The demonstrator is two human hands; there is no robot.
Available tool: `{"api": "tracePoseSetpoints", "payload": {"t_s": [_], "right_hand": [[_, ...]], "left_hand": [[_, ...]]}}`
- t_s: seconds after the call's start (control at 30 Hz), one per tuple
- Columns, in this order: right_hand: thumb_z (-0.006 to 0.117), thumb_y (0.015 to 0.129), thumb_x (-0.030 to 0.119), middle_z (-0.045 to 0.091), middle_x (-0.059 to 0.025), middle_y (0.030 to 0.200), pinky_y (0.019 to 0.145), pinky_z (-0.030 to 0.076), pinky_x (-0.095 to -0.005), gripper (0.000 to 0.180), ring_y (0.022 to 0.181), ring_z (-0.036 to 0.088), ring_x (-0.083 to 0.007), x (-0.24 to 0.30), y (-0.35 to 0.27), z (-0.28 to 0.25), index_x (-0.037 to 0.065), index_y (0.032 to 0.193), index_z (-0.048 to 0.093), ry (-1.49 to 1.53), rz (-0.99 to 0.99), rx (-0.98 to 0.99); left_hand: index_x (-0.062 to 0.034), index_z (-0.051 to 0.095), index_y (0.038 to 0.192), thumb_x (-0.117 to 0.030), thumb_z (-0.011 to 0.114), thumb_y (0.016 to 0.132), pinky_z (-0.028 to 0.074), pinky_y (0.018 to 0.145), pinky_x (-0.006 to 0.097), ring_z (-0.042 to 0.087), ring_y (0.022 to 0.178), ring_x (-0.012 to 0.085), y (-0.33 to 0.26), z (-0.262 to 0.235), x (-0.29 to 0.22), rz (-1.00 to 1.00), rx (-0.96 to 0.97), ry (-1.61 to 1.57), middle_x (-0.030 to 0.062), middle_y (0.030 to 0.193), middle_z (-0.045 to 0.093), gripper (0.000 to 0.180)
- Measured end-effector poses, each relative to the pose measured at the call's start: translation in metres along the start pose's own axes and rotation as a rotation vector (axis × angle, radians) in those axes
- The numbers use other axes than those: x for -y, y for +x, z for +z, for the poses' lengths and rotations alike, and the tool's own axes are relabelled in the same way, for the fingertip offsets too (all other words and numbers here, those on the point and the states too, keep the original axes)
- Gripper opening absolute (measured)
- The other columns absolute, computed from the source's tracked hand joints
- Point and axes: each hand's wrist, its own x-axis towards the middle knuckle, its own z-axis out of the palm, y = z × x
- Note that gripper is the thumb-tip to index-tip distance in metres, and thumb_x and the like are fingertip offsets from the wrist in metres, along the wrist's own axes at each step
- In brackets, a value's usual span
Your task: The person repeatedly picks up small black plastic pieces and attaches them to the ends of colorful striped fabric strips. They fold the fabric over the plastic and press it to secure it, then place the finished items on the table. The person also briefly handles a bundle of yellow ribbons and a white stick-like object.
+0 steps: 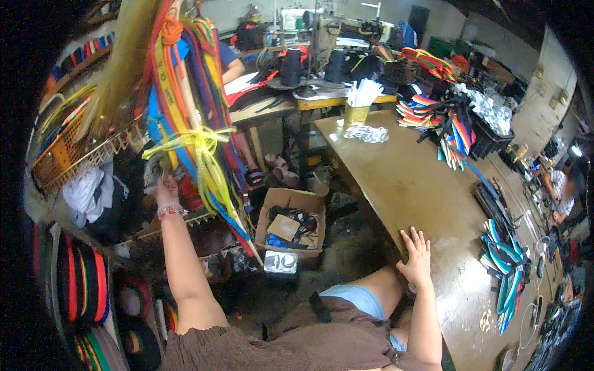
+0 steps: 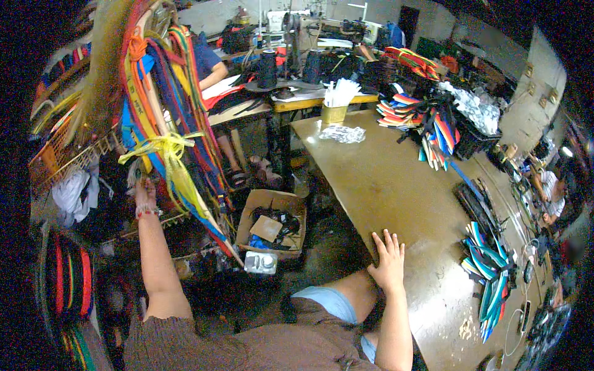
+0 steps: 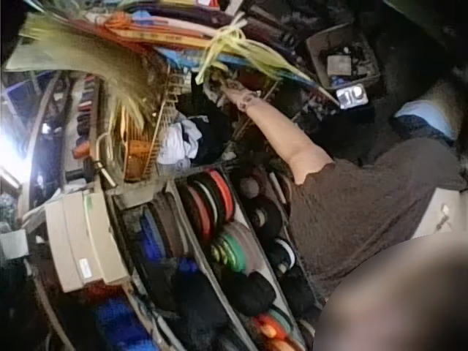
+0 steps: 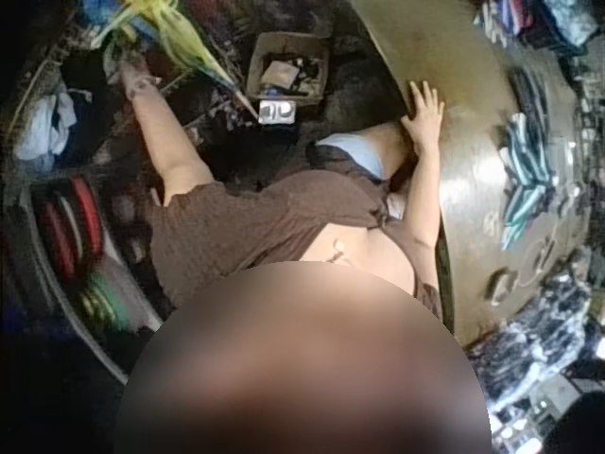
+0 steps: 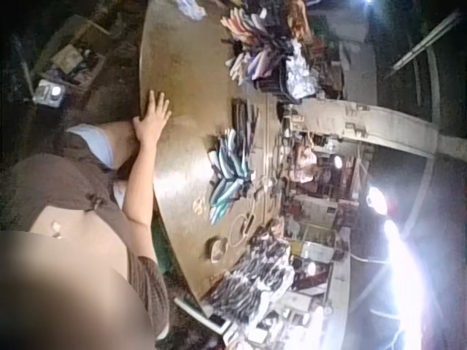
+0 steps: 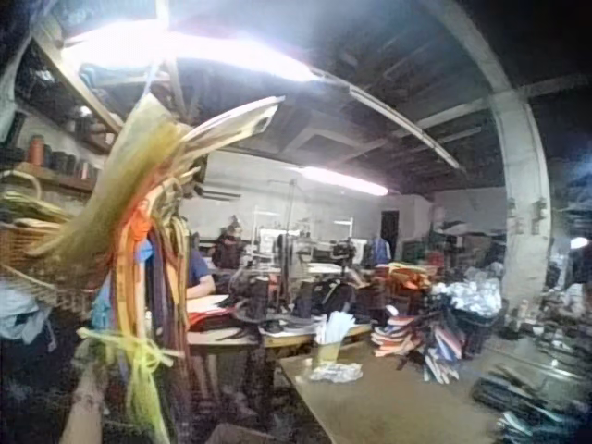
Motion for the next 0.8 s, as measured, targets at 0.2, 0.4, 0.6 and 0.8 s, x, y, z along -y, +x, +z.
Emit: {"api": "tracePoseSetpoints", "payload": {"t_s": [0.2, 0.4, 0.6, 0.8], "right_hand": [[0.069, 0.064, 0.011, 0.028, -0.0097, 0.153, 0.116, 0.014, -0.0518, 0.085, 0.142, 0.022, -0.034, -0.001, 0.0, 0.001, 0.02, 0.143, 0.039, -0.009, -0.003, 0.005], [0.071, 0.065, 0.011, 0.028, -0.0108, 0.152, 0.117, 0.014, -0.0517, 0.086, 0.142, 0.022, -0.0334, -0.002, -0.003, -0.001, 0.022, 0.143, 0.039, 0.037, -0.019, -0.022], [0.071, 0.064, 0.011, 0.031, -0.011, 0.151, 0.117, 0.016, -0.0518, 0.084, 0.142, 0.023, -0.0329, -0.002, -0.003, -0.001, 0.022, 0.142, 0.041, 0.028, 0.001, -0.028], [0.072, 0.064, 0.01, 0.032, -0.011, 0.15, 0.116, 0.017, -0.0524, 0.084, 0.141, 0.024, -0.0331, -0.005, -0.004, -0.001, 0.02, 0.142, 0.041, 0.033, -0.014, -0.034]], "left_hand": [[-0.0113, 0.059, 0.107, -0.032, 0.062, 0.091, 0.048, 0.063, 0.025, 0.059, 0.075, 0.0134, -0.037, -0.019, -0.003, -0.052, 0.229, -0.176, -0.0007, 0.09, 0.065, 0.027], [-0.0086, 0.06, 0.096, -0.021, 0.067, 0.083, 0.057, 0.063, 0.033, 0.062, 0.076, 0.0199, -0.027, 0.015, -0.019, -0.151, 0.205, 0.014, 0.0046, 0.084, 0.063, 0.019], [0.0076, 0.057, 0.106, -0.012, 0.051, 0.083, 0.05, 0.092, 0.043, 0.06, 0.103, 0.0336, -0.087, 0.023, -0.01, 0.516, 0.169, -0.11, 0.0221, 0.115, 0.06, 0.031], [0.0067, 0.06, 0.094, -0.027, 0.046, 0.083, 0.047, 0.085, 0.043, 0.059, 0.093, 0.0294, -0.2, 0.068, -0.032, 1.098, 0.209, -0.231, 0.0151, 0.095, 0.061, 0.038]]}}
